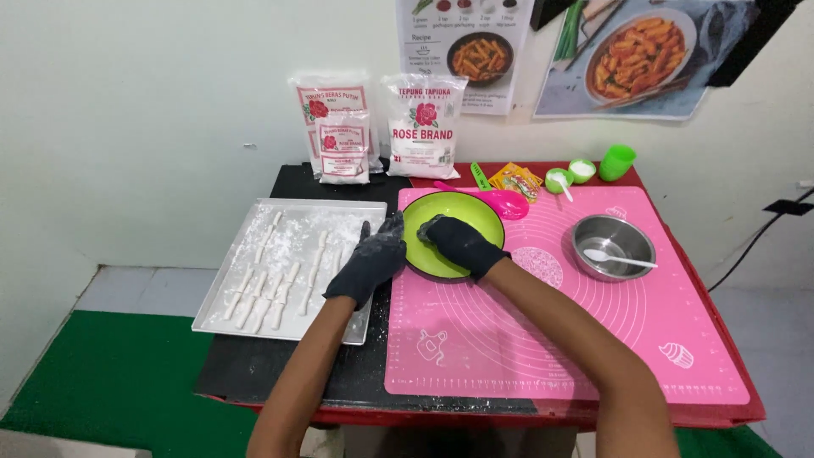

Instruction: Rolling small pieces of dough into long, thin cylinders and organizing them on a tray.

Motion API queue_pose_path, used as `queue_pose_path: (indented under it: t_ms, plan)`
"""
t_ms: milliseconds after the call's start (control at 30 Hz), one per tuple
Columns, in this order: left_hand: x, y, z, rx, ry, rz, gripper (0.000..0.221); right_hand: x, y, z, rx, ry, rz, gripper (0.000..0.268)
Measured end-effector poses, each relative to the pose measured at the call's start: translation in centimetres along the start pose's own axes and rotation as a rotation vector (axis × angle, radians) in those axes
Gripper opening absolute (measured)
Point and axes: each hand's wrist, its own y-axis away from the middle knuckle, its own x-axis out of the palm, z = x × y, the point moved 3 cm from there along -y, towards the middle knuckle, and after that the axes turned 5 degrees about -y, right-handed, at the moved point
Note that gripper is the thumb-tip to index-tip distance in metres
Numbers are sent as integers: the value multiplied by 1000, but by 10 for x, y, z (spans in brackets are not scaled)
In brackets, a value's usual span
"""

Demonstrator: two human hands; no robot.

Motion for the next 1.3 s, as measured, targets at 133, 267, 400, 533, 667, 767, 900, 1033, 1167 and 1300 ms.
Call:
queue_pose_path:
  t_ms: [133,267,400,533,667,767,900,1033,1167,1300]
  plan:
    - [-4,-3,7,41,191,-15,70,-43,5,38,-46,-32,-20,22]
    - [24,-23,18,1,103,-32,61,-126,-17,63,320,-527,217,20]
    - [19,-65,17,-64,310,-20,51,-149,-14,31,564,-398,227,23]
    - [-58,-81,-20,-98,300,-26,35,-120,1,49,437,-499,154,24]
    - [-79,-76,-11,-177,454,-3,42,-119,0,78,400,-434,237,21]
    - [-54,-63,13,-155,212,-51,35,-108,2,76,325,-465,213,18]
    - [9,-66,14,-81,-9,-266,36,-89,1,83,269,-597,177,17]
    - [34,-97,-1,-12,55,-407,32,-53,16,70,98,-541,244,17]
    - [15,-110,-21,51,102,-431,24,38,57,16,-21,-421,316,19]
    - [22,-118,-25,81,83,-449,24,-5,50,65,-34,-405,250,23]
